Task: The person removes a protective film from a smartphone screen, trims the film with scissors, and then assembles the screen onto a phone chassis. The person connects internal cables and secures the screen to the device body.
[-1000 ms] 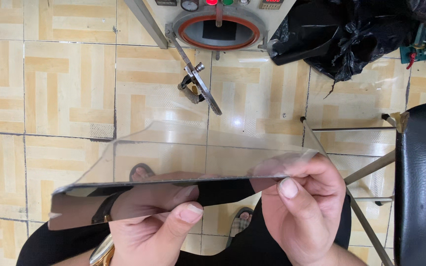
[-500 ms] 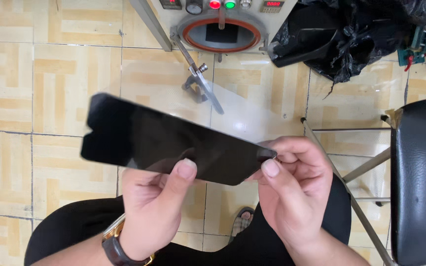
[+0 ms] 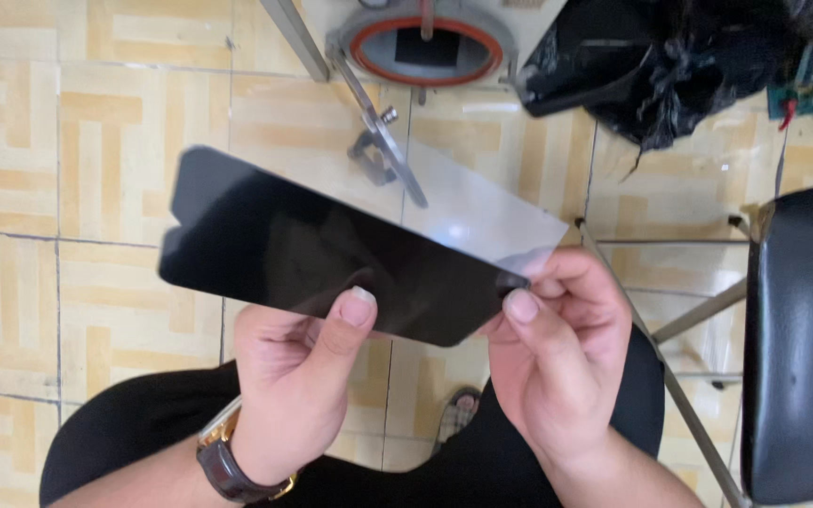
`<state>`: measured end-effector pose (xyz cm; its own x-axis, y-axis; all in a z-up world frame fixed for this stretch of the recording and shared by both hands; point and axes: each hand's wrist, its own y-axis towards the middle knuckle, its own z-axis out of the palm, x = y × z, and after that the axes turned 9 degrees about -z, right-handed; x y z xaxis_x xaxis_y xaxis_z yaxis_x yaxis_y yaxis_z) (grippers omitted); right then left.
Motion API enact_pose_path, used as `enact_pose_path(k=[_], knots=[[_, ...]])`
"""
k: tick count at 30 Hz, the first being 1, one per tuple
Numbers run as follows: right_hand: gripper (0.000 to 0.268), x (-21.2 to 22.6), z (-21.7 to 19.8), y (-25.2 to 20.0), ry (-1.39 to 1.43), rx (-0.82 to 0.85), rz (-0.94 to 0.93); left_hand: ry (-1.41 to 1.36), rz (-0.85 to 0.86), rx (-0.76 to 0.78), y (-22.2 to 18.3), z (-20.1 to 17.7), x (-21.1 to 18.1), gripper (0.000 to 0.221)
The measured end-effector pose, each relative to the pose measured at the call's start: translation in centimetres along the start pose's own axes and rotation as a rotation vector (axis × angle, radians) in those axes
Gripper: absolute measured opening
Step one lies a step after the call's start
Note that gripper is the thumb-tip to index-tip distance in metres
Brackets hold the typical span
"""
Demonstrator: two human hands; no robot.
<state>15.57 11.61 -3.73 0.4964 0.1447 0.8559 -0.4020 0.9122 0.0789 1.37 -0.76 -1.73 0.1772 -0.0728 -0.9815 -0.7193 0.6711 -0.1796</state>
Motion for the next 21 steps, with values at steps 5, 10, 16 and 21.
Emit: enact_pose_path(k=[5, 10, 16, 21], knots=[[0.018, -0.4, -0.6, 0.1, 0.029, 0.05, -0.038, 0.084, 0.026, 0.023, 0.0, -0.4, -0.9, 0.019], [0.018, -0.3, -0.6, 0.1, 0.025, 0.052, -0.06, 0.177, 0.062, -0.021, -0.8, -0.3, -0.7, 0.017], [0.013, 0.4, -0.6, 0.1, 0.034, 0.094, -0.071, 0.122, 0.077, -0.023, -2.1, -0.7, 0.1, 0.015], [0.014, 0.4, -0.9, -0.1, 0.039, 0.076, -0.087, 0.141, -0.031, -0.087, -2.7, -0.6, 0.1, 0.02]])
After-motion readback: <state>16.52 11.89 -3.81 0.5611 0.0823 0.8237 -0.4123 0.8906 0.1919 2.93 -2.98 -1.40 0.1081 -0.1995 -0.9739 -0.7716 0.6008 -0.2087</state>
